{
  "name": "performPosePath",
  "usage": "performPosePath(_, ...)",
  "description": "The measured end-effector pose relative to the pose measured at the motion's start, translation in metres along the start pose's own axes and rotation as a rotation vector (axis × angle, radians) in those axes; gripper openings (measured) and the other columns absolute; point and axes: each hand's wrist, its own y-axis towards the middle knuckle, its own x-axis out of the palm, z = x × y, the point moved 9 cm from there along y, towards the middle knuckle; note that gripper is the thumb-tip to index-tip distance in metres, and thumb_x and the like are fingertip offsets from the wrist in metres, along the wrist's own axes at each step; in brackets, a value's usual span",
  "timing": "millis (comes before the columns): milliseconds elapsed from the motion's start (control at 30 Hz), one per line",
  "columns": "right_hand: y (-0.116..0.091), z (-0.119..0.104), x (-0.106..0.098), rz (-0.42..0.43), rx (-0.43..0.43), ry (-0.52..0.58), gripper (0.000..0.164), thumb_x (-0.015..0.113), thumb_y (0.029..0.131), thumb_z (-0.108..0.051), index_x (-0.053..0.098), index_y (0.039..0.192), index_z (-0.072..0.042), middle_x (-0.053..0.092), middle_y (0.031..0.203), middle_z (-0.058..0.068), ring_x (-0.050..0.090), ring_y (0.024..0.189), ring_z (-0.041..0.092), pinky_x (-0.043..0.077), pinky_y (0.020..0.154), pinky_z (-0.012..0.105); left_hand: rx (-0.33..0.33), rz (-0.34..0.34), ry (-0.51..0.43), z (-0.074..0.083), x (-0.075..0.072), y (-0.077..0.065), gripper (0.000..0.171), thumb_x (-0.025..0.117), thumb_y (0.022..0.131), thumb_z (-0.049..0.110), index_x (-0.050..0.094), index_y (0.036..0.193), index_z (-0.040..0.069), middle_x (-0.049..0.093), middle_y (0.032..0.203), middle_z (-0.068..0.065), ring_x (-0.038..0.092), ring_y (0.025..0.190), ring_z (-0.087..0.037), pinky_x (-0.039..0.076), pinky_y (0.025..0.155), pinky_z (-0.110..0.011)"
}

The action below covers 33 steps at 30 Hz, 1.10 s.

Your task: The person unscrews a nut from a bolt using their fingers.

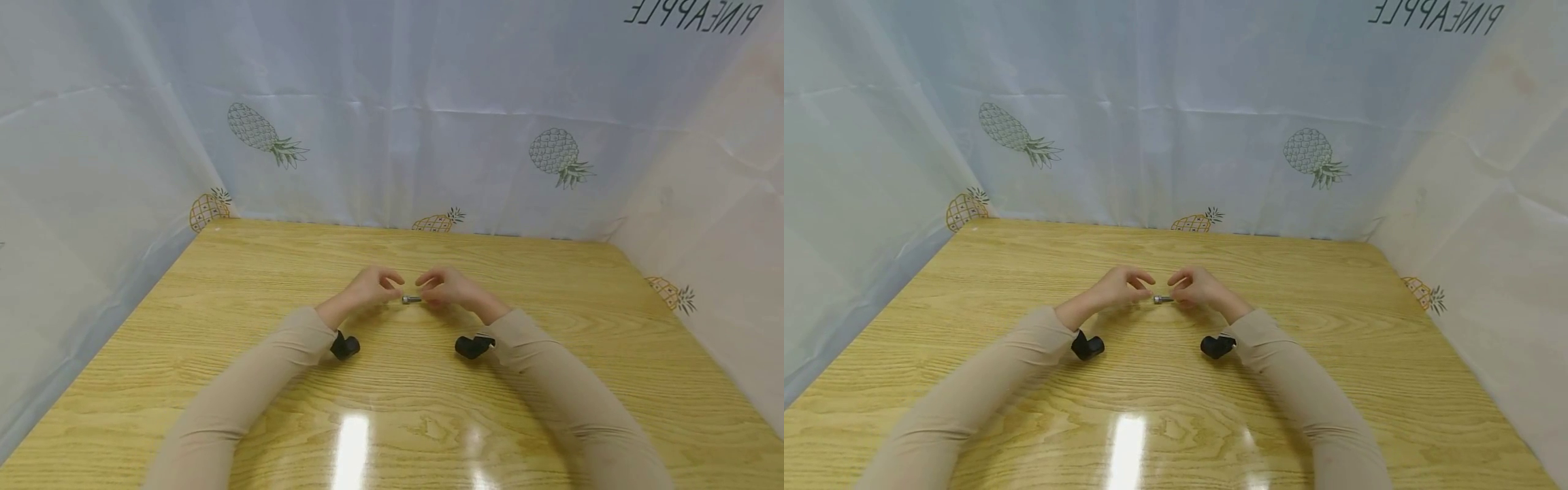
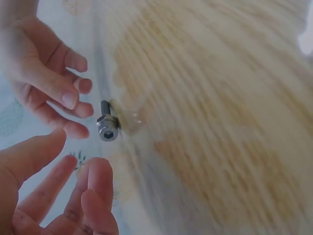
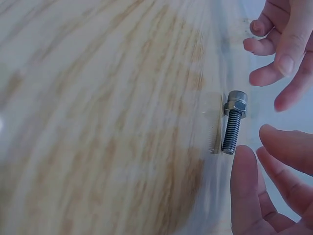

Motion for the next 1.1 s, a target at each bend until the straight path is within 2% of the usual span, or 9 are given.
performPosePath(267, -0.001, 0.000, 0.005, -0.033, 0.007, -0.005, 0.034, 0.061, 0.087, -0.003, 0.055, 0.119, 0.008, 0.063, 0.104, 0.018, 0.062, 0.073, 0.010, 0.056, 0.070, 0.027, -0.025, -0.032, 0.019, -0.003, 0.010, 0.003, 0.032, 0.066, 0.087, 0.019, 0.064, 0.117, 0.007, 0.070, 0.097, -0.015, 0.059, 0.064, -0.014, 0.045, 0.053, -0.019)
performPosePath(500, 0.000, 0.004, 0.006, -0.036, 0.031, -0.021, 0.032, 0.063, 0.086, -0.002, 0.058, 0.116, 0.007, 0.064, 0.094, 0.012, 0.060, 0.067, 0.008, 0.056, 0.065, 0.024, -0.037, -0.047, 0.034, -0.006, 0.014, 0.003, 0.031, 0.066, 0.086, 0.016, 0.065, 0.115, 0.007, 0.069, 0.086, -0.011, 0.052, 0.055, -0.011, 0.041, 0.049, -0.018)
performPosePath(733, 0.000, 0.004, 0.008, -0.042, 0.047, -0.054, 0.031, 0.061, 0.087, -0.003, 0.058, 0.115, 0.007, 0.063, 0.099, 0.015, 0.059, 0.069, 0.008, 0.056, 0.066, 0.024, -0.043, -0.049, 0.058, -0.005, 0.016, 0.004, 0.026, 0.066, 0.086, 0.015, 0.068, 0.111, 0.007, 0.071, 0.094, -0.011, 0.051, 0.054, -0.010, 0.039, 0.048, -0.017)
performPosePath(933, 0.001, 0.003, 0.010, -0.041, 0.058, -0.084, 0.026, 0.062, 0.086, -0.003, 0.060, 0.110, 0.007, 0.060, 0.084, 0.006, 0.058, 0.064, 0.007, 0.055, 0.062, 0.021, -0.055, -0.029, 0.129, -0.006, 0.016, 0.006, 0.022, 0.069, 0.084, 0.017, 0.071, 0.105, 0.010, 0.073, 0.089, -0.007, 0.051, 0.052, -0.007, 0.038, 0.048, -0.016)
performPosePath(1100, 0.000, 0.001, 0.011, -0.042, 0.055, -0.106, 0.022, 0.062, 0.086, -0.001, 0.061, 0.105, 0.007, 0.057, 0.076, 0.002, 0.057, 0.060, 0.007, 0.053, 0.058, 0.020, -0.051, -0.013, 0.209, -0.003, 0.016, 0.007, 0.019, 0.070, 0.084, 0.018, 0.072, 0.101, 0.011, 0.072, 0.089, -0.005, 0.052, 0.058, -0.007, 0.038, 0.053, -0.015)
